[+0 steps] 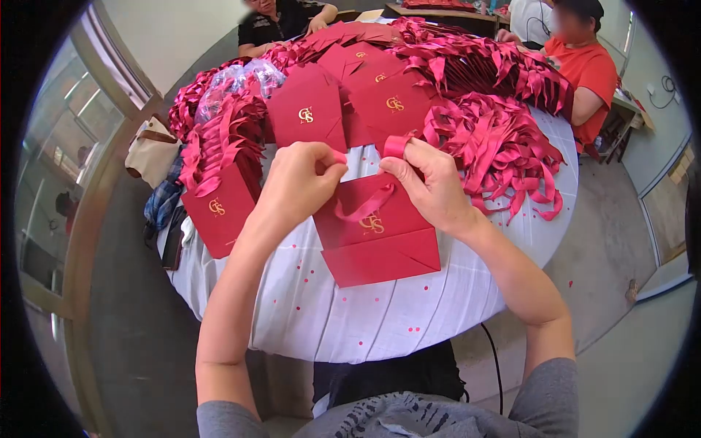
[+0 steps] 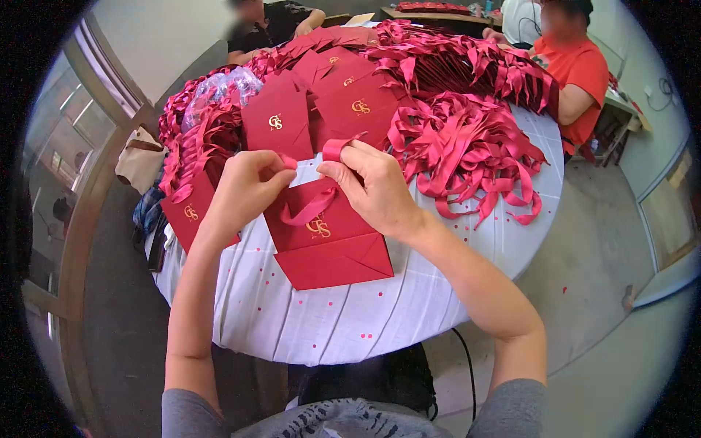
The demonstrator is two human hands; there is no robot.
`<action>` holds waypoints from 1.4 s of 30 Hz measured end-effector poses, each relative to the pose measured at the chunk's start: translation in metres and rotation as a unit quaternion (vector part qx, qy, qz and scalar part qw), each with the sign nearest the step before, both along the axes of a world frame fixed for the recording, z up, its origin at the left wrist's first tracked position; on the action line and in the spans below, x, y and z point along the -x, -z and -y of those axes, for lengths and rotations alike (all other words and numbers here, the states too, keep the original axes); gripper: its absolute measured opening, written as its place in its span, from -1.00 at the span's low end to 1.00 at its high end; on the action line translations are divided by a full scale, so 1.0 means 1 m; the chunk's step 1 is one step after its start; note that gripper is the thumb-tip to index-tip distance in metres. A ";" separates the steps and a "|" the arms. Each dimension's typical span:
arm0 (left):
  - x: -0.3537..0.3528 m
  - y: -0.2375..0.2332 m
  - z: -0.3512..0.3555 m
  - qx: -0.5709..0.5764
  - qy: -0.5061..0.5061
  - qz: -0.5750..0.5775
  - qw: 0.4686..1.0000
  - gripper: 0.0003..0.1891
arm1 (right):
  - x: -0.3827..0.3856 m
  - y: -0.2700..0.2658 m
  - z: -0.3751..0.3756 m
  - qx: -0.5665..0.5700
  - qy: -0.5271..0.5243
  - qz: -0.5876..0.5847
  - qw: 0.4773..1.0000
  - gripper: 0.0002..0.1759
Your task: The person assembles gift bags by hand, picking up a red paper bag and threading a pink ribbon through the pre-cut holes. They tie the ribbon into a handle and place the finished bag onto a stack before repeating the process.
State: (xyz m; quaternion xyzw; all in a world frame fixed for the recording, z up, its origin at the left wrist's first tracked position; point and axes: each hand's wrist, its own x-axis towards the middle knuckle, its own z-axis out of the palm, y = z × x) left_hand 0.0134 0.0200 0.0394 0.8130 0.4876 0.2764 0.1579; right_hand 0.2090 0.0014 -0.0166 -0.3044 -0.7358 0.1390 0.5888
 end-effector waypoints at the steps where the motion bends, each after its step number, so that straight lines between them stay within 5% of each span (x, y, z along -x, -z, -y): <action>1: -0.002 0.002 0.000 -0.085 -0.005 -0.036 0.996 -0.83 | 0.001 0.001 -0.001 -0.013 0.002 -0.002 1.000 -0.81; 5: -0.005 0.021 -0.015 -0.251 -0.040 -0.138 0.957 -0.82 | 0.006 0.004 0.006 -0.042 0.019 0.022 0.999 -0.82; 10: 0.001 0.023 -0.025 -0.145 -0.066 -0.248 0.956 -0.82 | 0.015 0.013 0.010 -0.088 0.053 0.034 0.994 -0.78; 14: 0.013 0.010 -0.022 0.033 -0.012 -0.082 0.996 -0.73 | 0.013 0.012 0.010 -0.074 0.043 0.033 0.996 -0.82; 15: 0.017 0.009 -0.020 0.162 -0.025 0.025 0.986 -0.68 | 0.014 0.012 0.009 -0.072 0.040 0.029 0.996 -0.83; 17: 0.031 0.012 -0.021 0.349 -0.016 0.171 0.921 -0.52 | 0.013 0.011 0.009 -0.072 0.043 0.030 0.996 -0.85; 18: 0.038 0.016 -0.020 0.348 -0.016 0.170 0.922 -0.52 | 0.013 0.011 0.008 -0.070 0.048 0.032 0.996 -0.86; 21: 0.051 0.024 -0.009 0.485 0.109 0.376 0.782 -0.49 | 0.012 0.011 0.008 -0.040 0.053 0.021 0.998 -0.86; 27: 0.053 0.043 -0.008 0.465 0.183 0.490 0.714 -0.56 | 0.009 0.014 0.009 -0.006 0.059 0.057 0.997 -0.87; 31: 0.047 0.047 -0.006 0.433 0.113 0.488 0.749 -0.69 | 0.011 0.014 0.005 -0.047 0.079 0.040 0.995 -0.85; 36: 0.040 0.059 -0.004 0.431 0.112 0.535 0.718 -0.86 | 0.012 0.017 0.005 -0.044 0.089 0.074 0.992 -0.86; 42: 0.017 0.059 0.012 0.255 0.026 0.492 0.832 -0.92 | 0.014 0.019 0.005 -0.031 0.130 0.094 0.987 -0.89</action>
